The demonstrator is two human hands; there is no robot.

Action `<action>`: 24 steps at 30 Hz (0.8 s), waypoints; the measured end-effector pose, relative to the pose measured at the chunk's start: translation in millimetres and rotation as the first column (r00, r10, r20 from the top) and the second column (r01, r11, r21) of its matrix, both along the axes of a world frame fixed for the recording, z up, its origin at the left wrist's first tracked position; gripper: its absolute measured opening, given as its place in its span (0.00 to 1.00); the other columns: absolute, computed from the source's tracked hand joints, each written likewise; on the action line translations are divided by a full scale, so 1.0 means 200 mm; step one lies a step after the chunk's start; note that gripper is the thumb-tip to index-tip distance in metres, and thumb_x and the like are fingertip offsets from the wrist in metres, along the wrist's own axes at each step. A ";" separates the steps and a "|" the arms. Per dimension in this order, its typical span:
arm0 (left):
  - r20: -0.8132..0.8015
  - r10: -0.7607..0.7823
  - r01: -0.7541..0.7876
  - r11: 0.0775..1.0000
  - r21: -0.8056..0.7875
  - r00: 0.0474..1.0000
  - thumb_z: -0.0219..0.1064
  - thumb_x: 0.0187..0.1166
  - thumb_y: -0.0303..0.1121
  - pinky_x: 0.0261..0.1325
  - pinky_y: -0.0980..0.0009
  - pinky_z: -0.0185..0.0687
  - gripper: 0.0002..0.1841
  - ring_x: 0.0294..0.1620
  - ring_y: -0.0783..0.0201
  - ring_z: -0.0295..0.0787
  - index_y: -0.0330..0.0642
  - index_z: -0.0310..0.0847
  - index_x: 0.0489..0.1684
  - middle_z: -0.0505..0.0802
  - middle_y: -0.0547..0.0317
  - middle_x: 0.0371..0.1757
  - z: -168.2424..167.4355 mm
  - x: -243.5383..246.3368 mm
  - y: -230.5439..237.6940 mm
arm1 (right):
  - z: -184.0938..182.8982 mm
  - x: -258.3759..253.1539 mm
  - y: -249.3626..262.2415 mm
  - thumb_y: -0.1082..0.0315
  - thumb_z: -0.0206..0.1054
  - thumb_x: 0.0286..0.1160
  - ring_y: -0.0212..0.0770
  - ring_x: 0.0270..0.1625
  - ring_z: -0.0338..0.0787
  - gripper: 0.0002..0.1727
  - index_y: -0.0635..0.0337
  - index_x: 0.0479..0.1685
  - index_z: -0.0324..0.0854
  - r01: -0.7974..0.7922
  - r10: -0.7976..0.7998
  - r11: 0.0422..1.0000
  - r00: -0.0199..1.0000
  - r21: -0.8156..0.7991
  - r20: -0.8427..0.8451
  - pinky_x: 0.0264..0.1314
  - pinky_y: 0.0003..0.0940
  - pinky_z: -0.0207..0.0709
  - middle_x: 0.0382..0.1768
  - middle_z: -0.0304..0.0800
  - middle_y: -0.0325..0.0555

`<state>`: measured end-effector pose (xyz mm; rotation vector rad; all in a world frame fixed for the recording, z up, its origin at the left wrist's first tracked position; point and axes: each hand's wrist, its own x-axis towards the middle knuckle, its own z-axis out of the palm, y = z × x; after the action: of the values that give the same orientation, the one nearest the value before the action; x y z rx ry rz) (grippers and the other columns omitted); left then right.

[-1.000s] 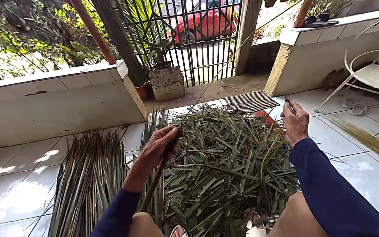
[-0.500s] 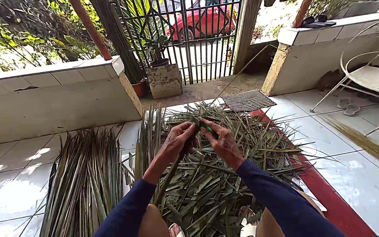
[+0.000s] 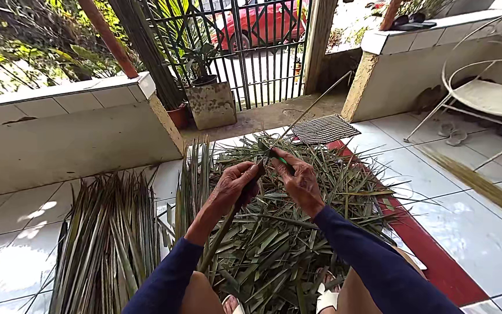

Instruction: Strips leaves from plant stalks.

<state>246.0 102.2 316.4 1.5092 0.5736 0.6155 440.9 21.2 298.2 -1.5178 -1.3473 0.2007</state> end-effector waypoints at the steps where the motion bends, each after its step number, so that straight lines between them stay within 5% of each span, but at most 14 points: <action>1: 0.000 -0.003 0.003 1.000 0.002 1.000 0.52 0.95 0.39 0.17 0.74 0.79 0.18 0.15 0.64 0.80 0.36 0.83 0.60 0.86 0.49 0.23 0.00 0.00 0.00 | 0.00 0.01 0.00 0.49 0.61 0.88 0.34 0.50 0.92 0.20 0.33 0.75 0.84 0.012 -0.012 1.000 1.000 0.006 -0.006 0.52 0.46 0.85 0.57 0.94 0.34; 10: -0.008 -0.034 0.034 0.999 -0.002 0.999 0.53 0.94 0.40 0.14 0.74 0.77 0.17 0.13 0.66 0.78 0.36 0.84 0.58 0.83 0.53 0.20 0.02 -0.01 -0.02 | 0.02 0.13 0.03 0.50 0.62 0.88 0.34 0.55 0.93 0.20 0.37 0.75 0.85 0.068 -0.063 0.995 0.996 0.072 -0.058 0.57 0.46 0.85 0.62 0.93 0.35; 13: 0.001 -0.062 0.062 0.998 -0.013 0.998 0.53 0.94 0.40 0.14 0.74 0.76 0.18 0.12 0.67 0.76 0.35 0.85 0.57 0.81 0.55 0.19 0.03 -0.01 -0.03 | 0.06 0.18 0.01 0.50 0.62 0.88 0.38 0.47 0.93 0.21 0.39 0.75 0.84 0.099 -0.094 0.994 0.990 0.046 -0.109 0.47 0.48 0.85 0.59 0.94 0.39; 16: -0.006 -0.096 0.096 0.995 -0.014 0.995 0.53 0.94 0.39 0.14 0.74 0.76 0.18 0.12 0.67 0.76 0.35 0.85 0.57 0.81 0.56 0.19 0.03 -0.01 -0.03 | 0.06 0.26 0.02 0.51 0.63 0.88 0.36 0.48 0.92 0.21 0.39 0.75 0.84 0.121 -0.110 0.991 0.981 0.061 -0.162 0.51 0.45 0.84 0.62 0.93 0.37; 18: -0.011 -0.120 0.120 0.993 -0.005 0.993 0.52 0.94 0.39 0.14 0.73 0.76 0.18 0.12 0.66 0.75 0.35 0.85 0.57 0.81 0.55 0.19 0.02 -0.02 -0.03 | 0.06 0.33 0.04 0.50 0.62 0.88 0.34 0.46 0.91 0.21 0.38 0.74 0.85 0.143 -0.126 0.987 0.971 0.067 -0.205 0.53 0.42 0.83 0.57 0.94 0.36; 24: -0.035 -0.190 0.190 0.982 -0.002 0.981 0.52 0.94 0.39 0.13 0.74 0.76 0.18 0.11 0.67 0.76 0.36 0.85 0.56 0.81 0.57 0.19 0.02 -0.06 -0.03 | 0.08 0.59 0.03 0.52 0.64 0.88 0.34 0.27 0.78 0.20 0.44 0.72 0.86 0.205 -0.149 0.968 0.935 0.147 -0.322 0.33 0.33 0.74 0.34 0.88 0.40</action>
<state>233.5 95.7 320.6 1.5576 0.4492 0.4420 559.5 27.5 314.2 -1.3825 -0.9480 0.1884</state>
